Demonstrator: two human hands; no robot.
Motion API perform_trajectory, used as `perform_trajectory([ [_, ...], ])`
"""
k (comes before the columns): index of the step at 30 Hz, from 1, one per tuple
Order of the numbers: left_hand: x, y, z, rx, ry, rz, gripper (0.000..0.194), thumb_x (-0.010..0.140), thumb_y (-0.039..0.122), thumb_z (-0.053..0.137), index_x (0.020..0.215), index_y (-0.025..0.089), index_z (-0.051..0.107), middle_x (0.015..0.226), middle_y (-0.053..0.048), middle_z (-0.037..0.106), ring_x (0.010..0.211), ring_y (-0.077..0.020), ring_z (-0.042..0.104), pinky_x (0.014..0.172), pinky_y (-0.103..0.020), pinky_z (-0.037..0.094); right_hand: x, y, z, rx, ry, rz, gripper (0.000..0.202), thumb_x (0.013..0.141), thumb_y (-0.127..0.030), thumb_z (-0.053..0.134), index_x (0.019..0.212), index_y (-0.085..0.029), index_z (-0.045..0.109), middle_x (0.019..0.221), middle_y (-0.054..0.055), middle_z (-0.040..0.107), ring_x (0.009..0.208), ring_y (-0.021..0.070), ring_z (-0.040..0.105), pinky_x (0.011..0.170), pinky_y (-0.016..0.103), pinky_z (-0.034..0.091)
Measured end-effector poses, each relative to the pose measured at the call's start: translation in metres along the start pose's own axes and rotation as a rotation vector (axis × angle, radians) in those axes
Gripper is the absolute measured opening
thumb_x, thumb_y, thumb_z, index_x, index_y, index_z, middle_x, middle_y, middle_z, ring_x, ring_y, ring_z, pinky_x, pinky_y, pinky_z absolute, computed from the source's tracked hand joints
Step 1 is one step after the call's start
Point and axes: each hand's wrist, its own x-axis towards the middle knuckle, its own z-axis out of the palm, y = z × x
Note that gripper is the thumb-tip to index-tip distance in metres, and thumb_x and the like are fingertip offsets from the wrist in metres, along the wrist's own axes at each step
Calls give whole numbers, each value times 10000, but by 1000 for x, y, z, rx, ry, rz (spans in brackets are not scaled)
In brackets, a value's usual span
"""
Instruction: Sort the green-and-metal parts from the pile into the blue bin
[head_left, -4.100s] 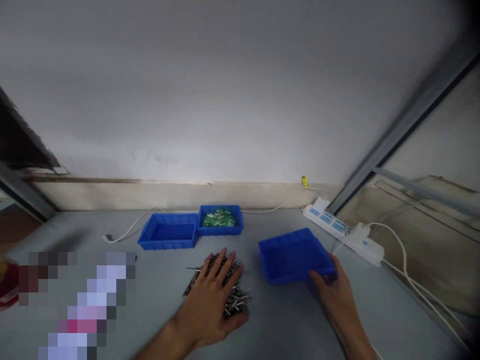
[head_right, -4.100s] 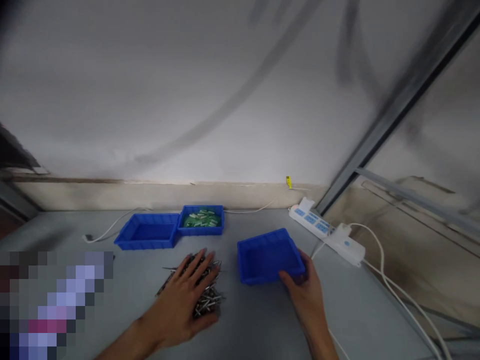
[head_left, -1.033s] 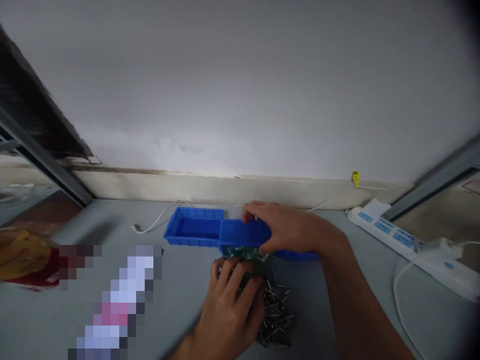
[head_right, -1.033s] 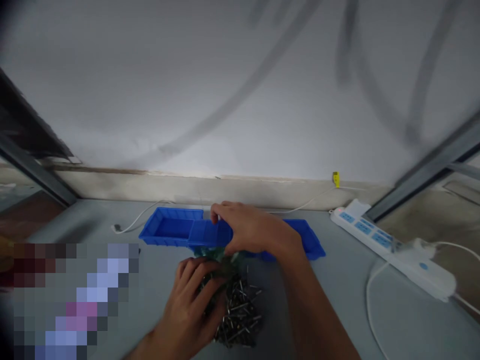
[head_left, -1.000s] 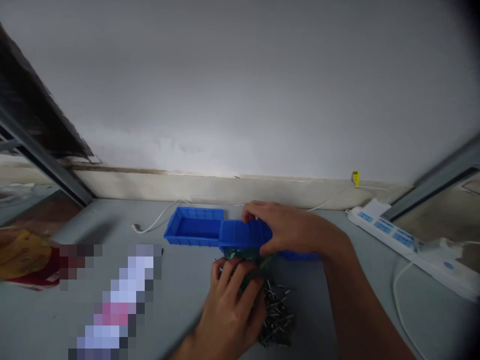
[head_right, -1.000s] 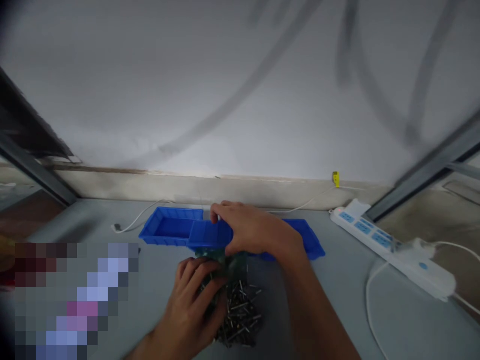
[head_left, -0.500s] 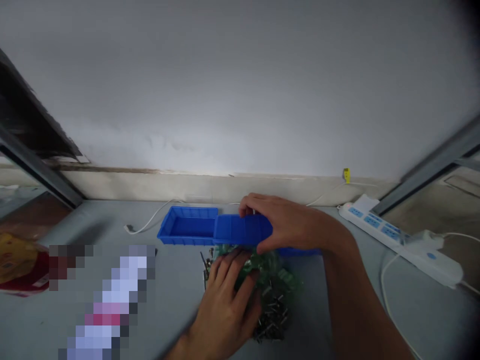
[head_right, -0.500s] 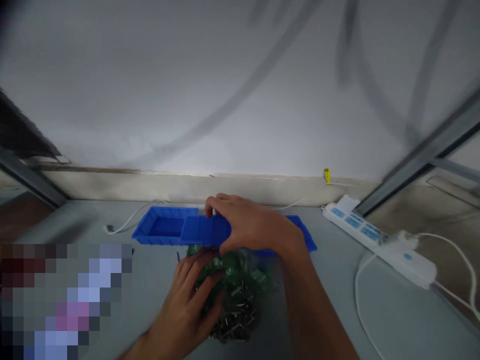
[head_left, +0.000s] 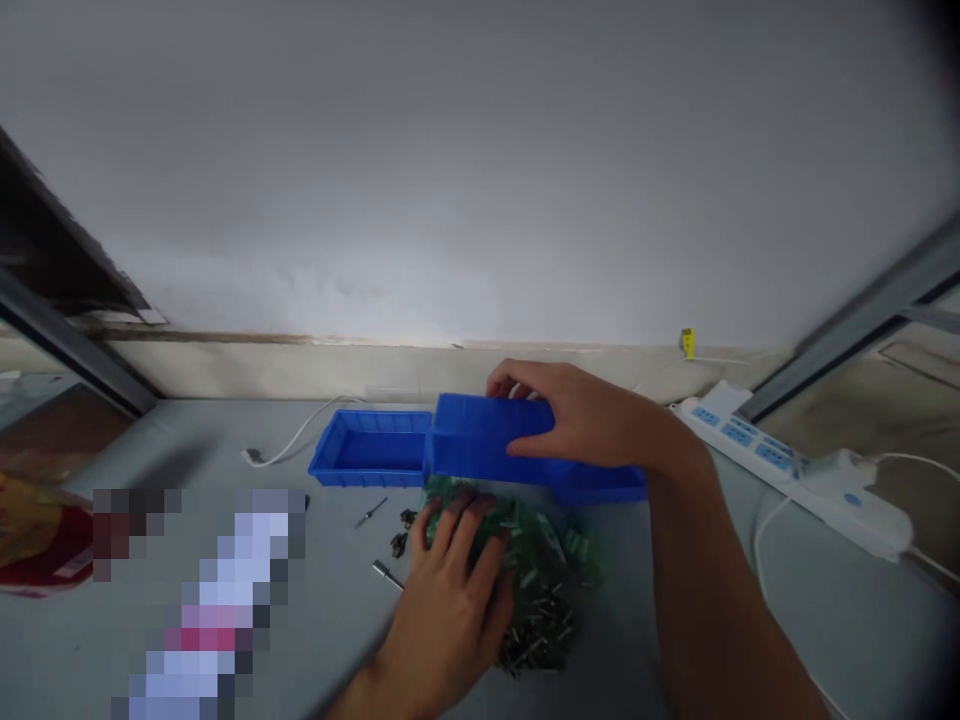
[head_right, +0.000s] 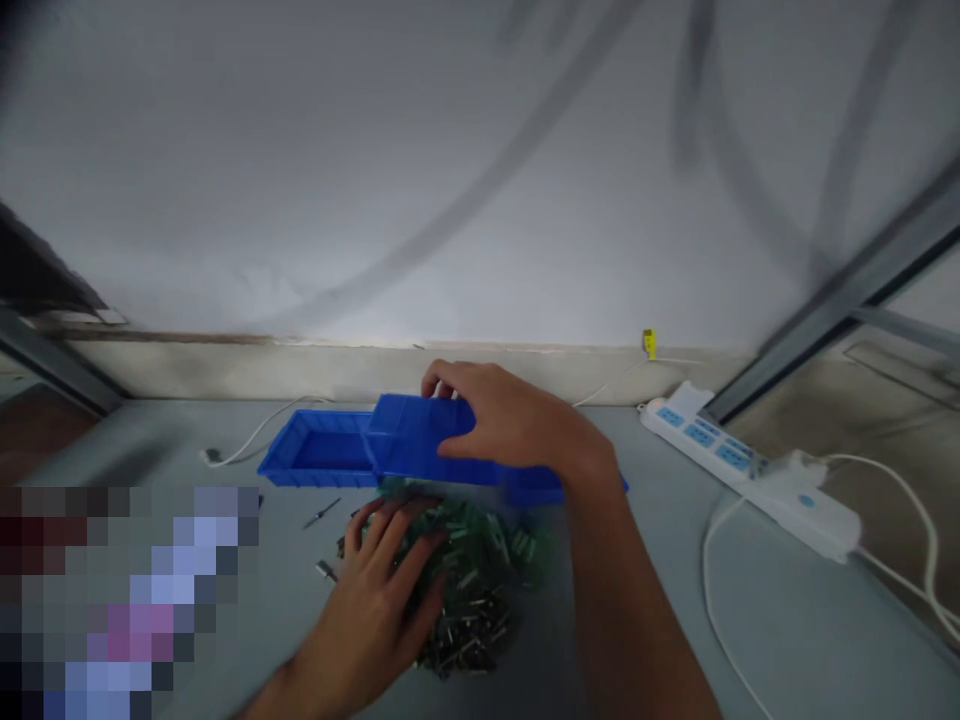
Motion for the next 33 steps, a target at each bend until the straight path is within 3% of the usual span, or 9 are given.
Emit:
perform_trajectory([
  [6,-3,-4,9,92,-113,-145,333,933,374,527,1218,217,601,1360,-132,556,1276,-344,472,1034,-618,340,18,28,14,34,-1,37,211,848,-209,630,1053,-253,605,1099,46,688,1021,226,621,871,335,463],
  [13,-8,-16,17,242,-165,-192,505,989,428,423,1430,182,430,1517,-189,385,1403,-356,334,1037,-624,339,37,57,31,46,92,48,152,905,-157,543,1015,-229,622,1073,52,700,970,192,637,857,298,468],
  [19,-4,-12,12,180,-226,-198,411,994,387,412,1341,192,515,1410,-142,535,1321,-334,446,1022,-628,343,48,73,48,-3,136,66,192,900,-144,558,1047,-210,661,1076,51,723,984,192,652,886,292,463],
  [25,-1,-12,7,150,-181,-155,352,976,369,454,1274,213,553,1335,-119,584,1245,-330,501,996,-595,364,56,89,67,-83,79,139,249,893,-138,567,1110,-178,684,1133,99,715,1046,226,648,933,329,463],
  [29,0,-17,6,237,-122,-264,350,971,386,450,1231,191,578,1316,-149,575,1218,-355,497,956,-598,380,57,95,74,-89,33,165,289,894,-171,581,1169,-174,671,1231,138,673,1146,279,612,1000,402,440],
  [33,0,-20,7,315,-159,-354,404,970,441,420,1208,163,591,1283,-174,584,1189,-387,498,888,-604,424,56,92,71,-72,20,175,318,909,-145,543,1202,-199,654,1276,114,651,1176,257,595,1019,393,433],
])
